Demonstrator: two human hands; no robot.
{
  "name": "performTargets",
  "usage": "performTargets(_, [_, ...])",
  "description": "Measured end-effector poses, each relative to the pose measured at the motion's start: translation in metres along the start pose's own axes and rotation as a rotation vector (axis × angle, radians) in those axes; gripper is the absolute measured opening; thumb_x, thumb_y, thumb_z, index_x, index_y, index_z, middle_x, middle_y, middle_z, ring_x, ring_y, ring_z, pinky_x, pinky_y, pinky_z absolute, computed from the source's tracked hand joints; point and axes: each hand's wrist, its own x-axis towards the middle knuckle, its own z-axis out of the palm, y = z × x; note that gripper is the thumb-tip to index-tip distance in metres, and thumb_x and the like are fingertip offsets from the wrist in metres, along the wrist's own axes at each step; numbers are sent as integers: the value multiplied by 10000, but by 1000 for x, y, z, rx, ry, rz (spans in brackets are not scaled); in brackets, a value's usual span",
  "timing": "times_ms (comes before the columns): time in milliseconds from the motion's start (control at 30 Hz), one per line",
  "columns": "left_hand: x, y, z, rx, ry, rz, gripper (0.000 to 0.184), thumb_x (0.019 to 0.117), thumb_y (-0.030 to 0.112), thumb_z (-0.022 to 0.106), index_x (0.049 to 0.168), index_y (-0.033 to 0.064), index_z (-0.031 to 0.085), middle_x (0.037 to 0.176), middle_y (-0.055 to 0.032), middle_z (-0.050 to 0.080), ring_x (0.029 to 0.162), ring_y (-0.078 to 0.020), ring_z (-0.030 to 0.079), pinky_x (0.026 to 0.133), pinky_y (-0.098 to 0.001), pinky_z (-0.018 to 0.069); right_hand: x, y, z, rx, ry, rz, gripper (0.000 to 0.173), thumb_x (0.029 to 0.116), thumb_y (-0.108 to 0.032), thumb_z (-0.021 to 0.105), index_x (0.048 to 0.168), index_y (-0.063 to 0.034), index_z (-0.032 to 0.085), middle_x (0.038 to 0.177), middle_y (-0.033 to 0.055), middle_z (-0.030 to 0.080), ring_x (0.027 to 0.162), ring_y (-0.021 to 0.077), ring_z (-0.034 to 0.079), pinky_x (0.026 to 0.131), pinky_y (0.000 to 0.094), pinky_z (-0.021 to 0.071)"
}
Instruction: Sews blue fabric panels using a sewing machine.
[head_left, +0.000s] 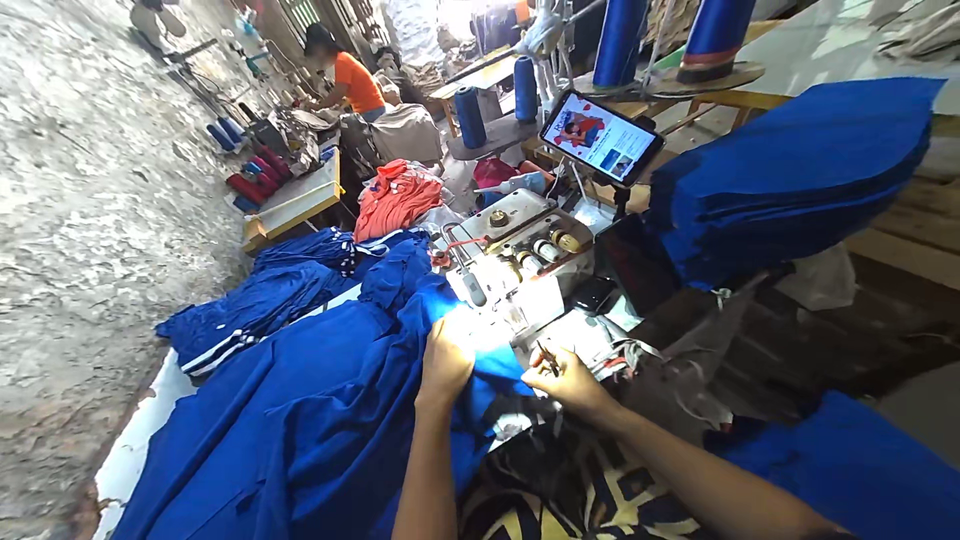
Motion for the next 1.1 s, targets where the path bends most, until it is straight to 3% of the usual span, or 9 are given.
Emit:
performTargets(233, [15,-13,-41,-378,-88,-277,335,1035,39,459,1283,-92,643,1289,-251,664,1219,-297,648,1081,-436,476,16,-14,-2,5,-31,16,137,845,-35,730,966,-16,669,722,-73,621,607,-36,544,584,156,470])
performTargets(333, [-25,-14,-71,-580,96,-533,291,1022,-7,426,1246,-91,591,1222,-190,652,986,-194,711,856,-357,602,17,-15,-4,49,-42,113,20,889,-17,699,892,-37,699,683,-70,619,514,-25,503,498,159,449])
performTargets(433, [-62,-2,-69,-523,60,-683,276,1006,-12,518,1263,-104,559,1174,-211,648,913,-237,714,797,-392,611,18,-18,-1,79,18,153,53,902,18,668,876,-27,678,686,-56,624,519,-6,527,512,167,473])
performTargets(567, [-75,-5,-40,-251,-136,-557,413,943,63,646,1325,-83,588,1148,-248,651,891,-288,638,797,-414,525,14,-25,6,155,6,184,86,940,65,589,912,-14,607,715,-35,613,534,22,567,536,184,522])
performTargets(700, [-69,-5,-55,-116,-402,-522,322,941,196,712,999,-119,678,1072,-296,603,1042,-402,589,944,-516,473,8,-9,5,-146,92,-121,299,887,-39,659,1155,68,582,872,50,644,684,55,601,647,223,527])
performTargets(767, [-66,5,-67,-117,-417,-474,327,929,196,725,920,-130,694,1101,-307,618,1104,-414,584,985,-524,456,7,2,1,-412,158,-344,359,888,-79,668,1184,113,606,980,184,716,830,238,709,763,407,584])
performTargets(867, [-54,25,-71,-376,-239,-496,273,965,173,666,773,-3,584,721,-46,523,678,-118,509,654,-315,440,11,7,-2,-432,78,-480,173,856,8,588,956,66,717,889,182,715,809,240,692,766,386,563])
performTargets(1000, [-22,63,-52,-960,-38,-746,246,1106,171,436,1063,-35,563,833,-47,660,694,-88,674,675,-260,584,14,-10,4,-158,-54,-129,191,910,35,510,937,42,699,890,27,686,778,-21,580,730,168,482])
performTargets(1100, [-14,66,-41,-1042,-46,-714,374,1138,177,275,1296,-97,476,1023,-136,705,812,-148,732,777,-307,614,17,-21,9,166,25,216,142,934,68,549,908,-2,671,757,-34,644,501,-28,444,453,152,370])
